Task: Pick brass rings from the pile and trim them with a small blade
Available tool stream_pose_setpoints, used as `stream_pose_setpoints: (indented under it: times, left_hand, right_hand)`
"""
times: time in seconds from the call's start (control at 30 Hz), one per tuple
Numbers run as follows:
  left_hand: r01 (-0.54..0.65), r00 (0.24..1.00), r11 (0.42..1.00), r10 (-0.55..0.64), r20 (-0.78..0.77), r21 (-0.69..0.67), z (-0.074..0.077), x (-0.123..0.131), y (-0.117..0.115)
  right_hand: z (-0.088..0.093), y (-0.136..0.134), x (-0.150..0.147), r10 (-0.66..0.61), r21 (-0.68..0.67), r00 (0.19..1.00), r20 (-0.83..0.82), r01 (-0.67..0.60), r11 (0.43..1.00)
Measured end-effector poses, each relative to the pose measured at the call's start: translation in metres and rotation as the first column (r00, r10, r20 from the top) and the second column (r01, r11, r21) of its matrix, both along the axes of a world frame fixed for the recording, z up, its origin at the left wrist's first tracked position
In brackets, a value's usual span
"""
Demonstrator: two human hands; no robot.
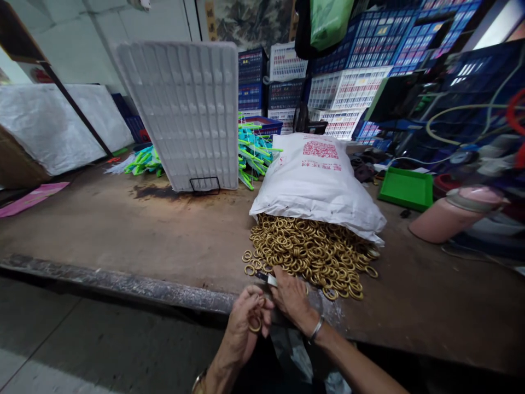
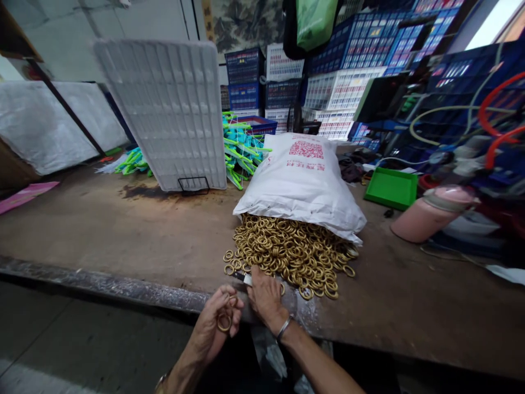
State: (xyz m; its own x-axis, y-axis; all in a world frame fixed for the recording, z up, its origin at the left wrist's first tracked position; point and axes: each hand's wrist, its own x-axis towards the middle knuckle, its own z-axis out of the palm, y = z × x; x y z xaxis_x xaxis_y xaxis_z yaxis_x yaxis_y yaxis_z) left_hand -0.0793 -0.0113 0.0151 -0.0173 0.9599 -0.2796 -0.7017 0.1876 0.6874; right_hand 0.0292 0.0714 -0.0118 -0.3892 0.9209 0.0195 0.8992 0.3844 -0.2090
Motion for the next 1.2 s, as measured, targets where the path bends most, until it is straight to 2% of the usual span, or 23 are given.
stream_pose_setpoints:
  times: [0.2, 0.33, 0.63, 0.73, 0.83, 0.9, 1.0, 1.1, 1.2]
  left_hand:
    - [0.014, 0.990, 0.993, 0.002, 0.142, -0.114, -0.007, -0.006, 0.003]
    - [-0.016, 0.989, 0.982, 0.044, 0.144, -0.187, -0.011, -0.005, 0.008]
    - [-0.019, 1.000, 0.994, 0.017, -0.024, -0.108, -0.011, 0.000, 0.012]
    - [-0.044, 0.986, 0.996, 0.031, -0.166, -0.076, -0.015, 0.002, 0.012]
    - [-0.080, 0.932, 0.996, 0.057, -0.357, -0.048, -0.017, 0.004, 0.014]
    - [-0.086, 0.883, 0.996, 0.081, -0.462, 0.010, -0.016, 0.006, 0.015]
    - [-0.027, 0.828, 0.989, 0.105, -0.550, 0.148, -0.009, 0.011, 0.017]
    - [0.066, 0.792, 0.968, 0.096, -0.602, 0.241, -0.001, 0.015, 0.018]
    - [0.115, 0.766, 0.961, 0.076, -0.638, 0.252, 0.004, 0.018, 0.016]
  right_hand:
    - [-0.004, 0.002, -0.002, 0.002, 0.034, 1.000, 0.022, -0.002, 0.999]
    - [-0.002, 0.002, 0.001, -0.011, 0.042, 1.000, -0.007, 0.011, 0.999]
    - [0.007, -0.001, 0.008, 0.007, 0.031, 0.991, -0.135, -0.003, 1.000]
    - [0.007, -0.001, 0.013, 0.035, -0.013, 0.981, -0.193, -0.038, 0.999]
    - [0.012, -0.001, 0.019, 0.025, -0.064, 0.954, -0.298, -0.046, 0.997]
    - [0.018, -0.002, 0.022, -0.016, -0.135, 0.913, -0.408, -0.043, 0.990]
    - [0.028, -0.005, 0.028, -0.120, -0.306, 0.784, -0.609, -0.093, 0.947]
    - [0.032, -0.010, 0.033, -0.270, -0.464, 0.626, -0.732, -0.167, 0.870]
    - [0.033, -0.017, 0.036, -0.438, -0.622, 0.532, -0.725, -0.231, 0.748]
